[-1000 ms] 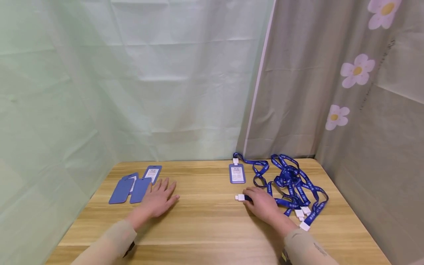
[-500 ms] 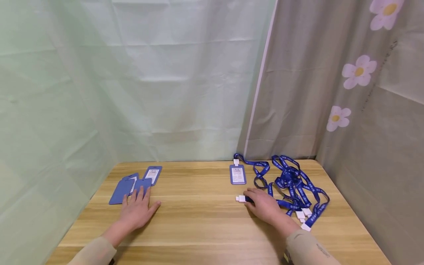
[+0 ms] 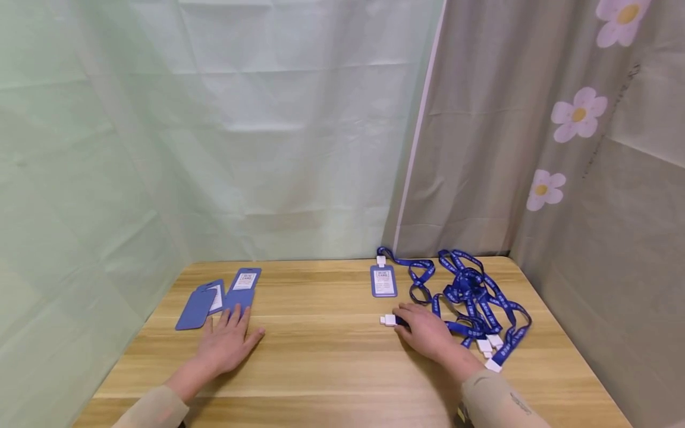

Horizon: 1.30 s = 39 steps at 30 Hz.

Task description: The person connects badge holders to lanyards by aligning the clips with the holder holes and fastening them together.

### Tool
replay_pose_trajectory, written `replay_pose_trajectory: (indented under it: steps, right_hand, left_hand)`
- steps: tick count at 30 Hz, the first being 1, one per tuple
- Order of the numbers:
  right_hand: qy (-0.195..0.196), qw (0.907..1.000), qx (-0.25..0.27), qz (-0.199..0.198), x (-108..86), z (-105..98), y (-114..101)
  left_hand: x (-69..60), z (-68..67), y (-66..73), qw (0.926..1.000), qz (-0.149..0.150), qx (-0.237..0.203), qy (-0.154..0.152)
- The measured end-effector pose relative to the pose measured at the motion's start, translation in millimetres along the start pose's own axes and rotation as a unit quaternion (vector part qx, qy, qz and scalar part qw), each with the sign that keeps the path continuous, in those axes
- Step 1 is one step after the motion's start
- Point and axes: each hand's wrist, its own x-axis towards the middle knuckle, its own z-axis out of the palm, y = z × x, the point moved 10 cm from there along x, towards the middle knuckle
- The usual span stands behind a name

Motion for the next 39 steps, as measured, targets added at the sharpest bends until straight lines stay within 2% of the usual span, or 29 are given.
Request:
replay_pose_trajectory:
  steps: [8, 14, 18, 27, 31, 39]
  right_hand:
    - [-0.009, 0.9999, 0.001, 0.005, 0.4, 1.8, 0.4]
    - [-0.009, 1.0000, -0.001, 0.002, 0.7, 1.1, -0.5]
    - [-0.009, 1.0000, -0.003, 0.000, 0.7, 1.0, -1.7]
    - [-0.006, 1.0000, -0.003, 0.001, 0.1, -1.0, -4.1]
    - [-0.005, 1.0000, -0.004, -0.001, -0.1, -1.2, -4.7]
    - [-0.005, 0.9999, -0.003, -0.010, 0.1, -0.6, -6.7]
  left_hand:
    - [4.3, 4.6, 14.6, 0.9995, 0.028, -0.008, -0.015]
    - [8.7, 3.2, 29.3, 0.9985, 0.051, -0.014, -0.010]
    - [11.7, 4.5, 38.3, 0.9974, 0.067, -0.019, -0.021]
    - [18.9, 5.7, 57.2, 0.9933, 0.109, -0.031, -0.021]
    - [23.0, 8.9, 71.1, 0.9898, 0.134, -0.033, -0.036]
    - [24.4, 13.3, 110.7, 0.9777, 0.195, -0.044, -0.064]
